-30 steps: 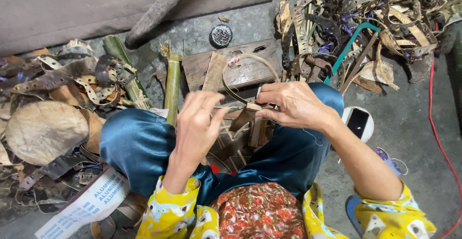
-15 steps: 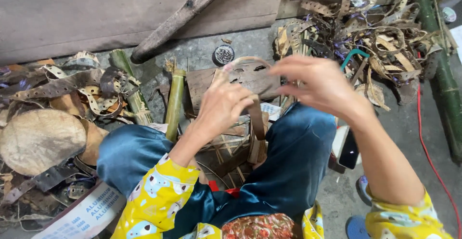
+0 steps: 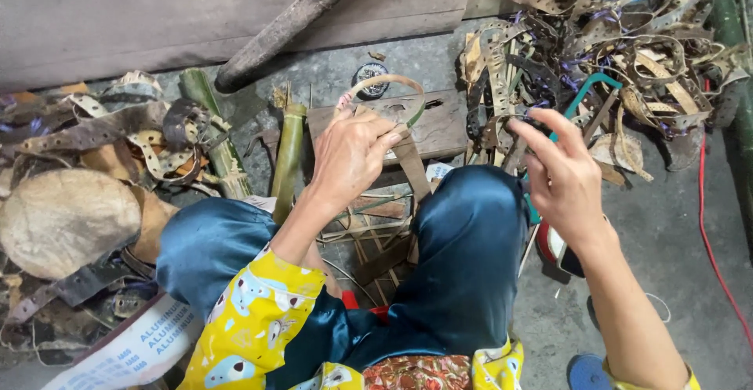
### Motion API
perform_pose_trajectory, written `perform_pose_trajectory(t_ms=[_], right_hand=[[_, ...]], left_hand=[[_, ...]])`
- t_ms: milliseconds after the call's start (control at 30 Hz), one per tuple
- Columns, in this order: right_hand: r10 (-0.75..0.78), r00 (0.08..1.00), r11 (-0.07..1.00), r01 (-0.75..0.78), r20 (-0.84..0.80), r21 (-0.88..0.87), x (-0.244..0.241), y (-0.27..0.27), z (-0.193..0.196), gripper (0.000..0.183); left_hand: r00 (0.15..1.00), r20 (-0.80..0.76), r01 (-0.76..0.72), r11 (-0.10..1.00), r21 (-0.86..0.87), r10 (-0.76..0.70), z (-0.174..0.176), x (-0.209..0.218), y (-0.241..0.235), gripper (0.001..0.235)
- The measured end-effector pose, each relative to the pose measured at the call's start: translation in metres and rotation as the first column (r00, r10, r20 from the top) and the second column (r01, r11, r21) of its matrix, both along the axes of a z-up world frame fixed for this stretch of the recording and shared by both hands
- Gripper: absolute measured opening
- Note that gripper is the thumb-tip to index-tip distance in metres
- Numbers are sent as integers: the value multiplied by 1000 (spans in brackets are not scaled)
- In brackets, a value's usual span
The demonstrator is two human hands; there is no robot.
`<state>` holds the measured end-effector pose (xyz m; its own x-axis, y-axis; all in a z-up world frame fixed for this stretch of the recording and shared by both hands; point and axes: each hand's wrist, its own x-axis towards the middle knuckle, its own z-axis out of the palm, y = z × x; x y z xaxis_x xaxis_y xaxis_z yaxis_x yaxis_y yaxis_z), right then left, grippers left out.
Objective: The person weaves thin strips of bamboo or rattan around a circular frame to form a basket. They interlace the strips by hand, occasionally adjusting the frame and pulling the material taut. The process continues with repetitive weaving motions.
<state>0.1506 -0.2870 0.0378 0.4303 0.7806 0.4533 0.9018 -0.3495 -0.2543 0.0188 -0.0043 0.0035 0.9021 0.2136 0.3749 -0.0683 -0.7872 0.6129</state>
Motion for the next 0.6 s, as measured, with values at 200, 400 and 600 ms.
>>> perform_pose_trajectory(t_ms=[200, 400, 600], right_hand=[[-75, 919, 948, 186, -387, 258, 88, -13, -2, 41], [175, 697, 915, -376, -695, -147, 49, 10, 94, 23], [48, 520, 352, -808, -853, -473, -58, 66, -69, 27]], left_hand=[[994, -107, 13, 997, 79, -4, -13, -2, 8, 13], [989, -141, -52, 998, -27, 48, 14, -4, 35, 24], [948, -252, -201, 980, 7, 196, -2, -19, 70, 15]])
